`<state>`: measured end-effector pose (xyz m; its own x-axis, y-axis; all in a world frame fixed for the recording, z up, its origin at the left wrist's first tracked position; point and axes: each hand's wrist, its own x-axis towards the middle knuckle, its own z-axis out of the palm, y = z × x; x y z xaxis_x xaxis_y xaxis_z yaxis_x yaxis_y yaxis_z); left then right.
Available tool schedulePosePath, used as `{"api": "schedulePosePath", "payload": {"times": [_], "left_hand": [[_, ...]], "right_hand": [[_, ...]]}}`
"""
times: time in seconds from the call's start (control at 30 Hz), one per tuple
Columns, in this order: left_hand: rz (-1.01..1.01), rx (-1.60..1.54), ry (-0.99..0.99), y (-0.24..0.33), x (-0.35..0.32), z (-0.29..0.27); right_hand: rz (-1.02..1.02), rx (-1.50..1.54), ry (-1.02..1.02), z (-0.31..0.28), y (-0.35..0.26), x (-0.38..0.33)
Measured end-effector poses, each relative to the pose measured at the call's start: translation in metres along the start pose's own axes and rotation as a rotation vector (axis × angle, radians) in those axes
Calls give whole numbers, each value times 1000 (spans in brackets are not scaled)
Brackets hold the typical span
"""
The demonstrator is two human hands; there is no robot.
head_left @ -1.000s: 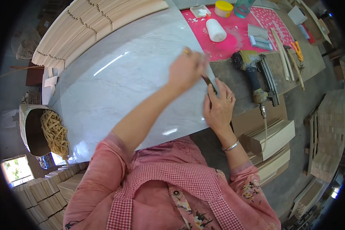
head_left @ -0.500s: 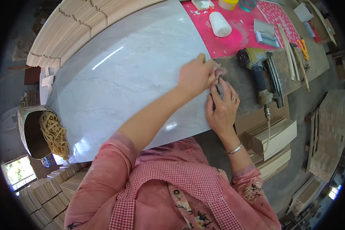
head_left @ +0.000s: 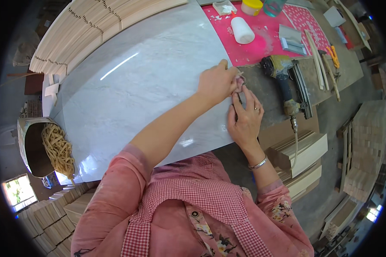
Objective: Assemble wooden boxes using a nail gun and glue.
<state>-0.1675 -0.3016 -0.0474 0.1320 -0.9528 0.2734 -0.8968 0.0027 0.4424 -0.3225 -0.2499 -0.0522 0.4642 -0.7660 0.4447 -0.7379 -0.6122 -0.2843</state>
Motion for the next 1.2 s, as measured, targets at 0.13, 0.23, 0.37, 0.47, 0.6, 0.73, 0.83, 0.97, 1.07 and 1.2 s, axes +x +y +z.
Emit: {"api": "schedulePosePath", "payload": {"times": [0.13,0.23,0.37,0.47,0.6,0.73,0.83,0.97,1.07,1.2], "left_hand": [[-220,66,-102,-35,59,-21],[-350,169,-45,-81,55,-40],[-390,80,-36,-74,-9,-75],[-271,184,168,-65,-51,-92],[-177,121,415,-53,-91,-106],[-157,-186,305,-31,-127,-98],[-236,-414,186,-18,-140,-96],[-447,-732,-46,-8,-151,-99],[-659,-1139,-67,-6,-158,-101],[-871,-1539,-37,-2,-158,-99]], "right_hand": [[-46,-6,20,-2,7,8],[-48,8,39,2,8,6],[-24,41,22,-3,3,5],[-26,62,-7,-13,5,11],[-1,-113,-215,-20,4,30],[44,-194,-323,-13,1,49],[51,-250,-325,-8,1,54],[3,-323,-242,1,7,50],[113,134,-216,1,28,49],[234,478,-197,-9,-20,43]]}}
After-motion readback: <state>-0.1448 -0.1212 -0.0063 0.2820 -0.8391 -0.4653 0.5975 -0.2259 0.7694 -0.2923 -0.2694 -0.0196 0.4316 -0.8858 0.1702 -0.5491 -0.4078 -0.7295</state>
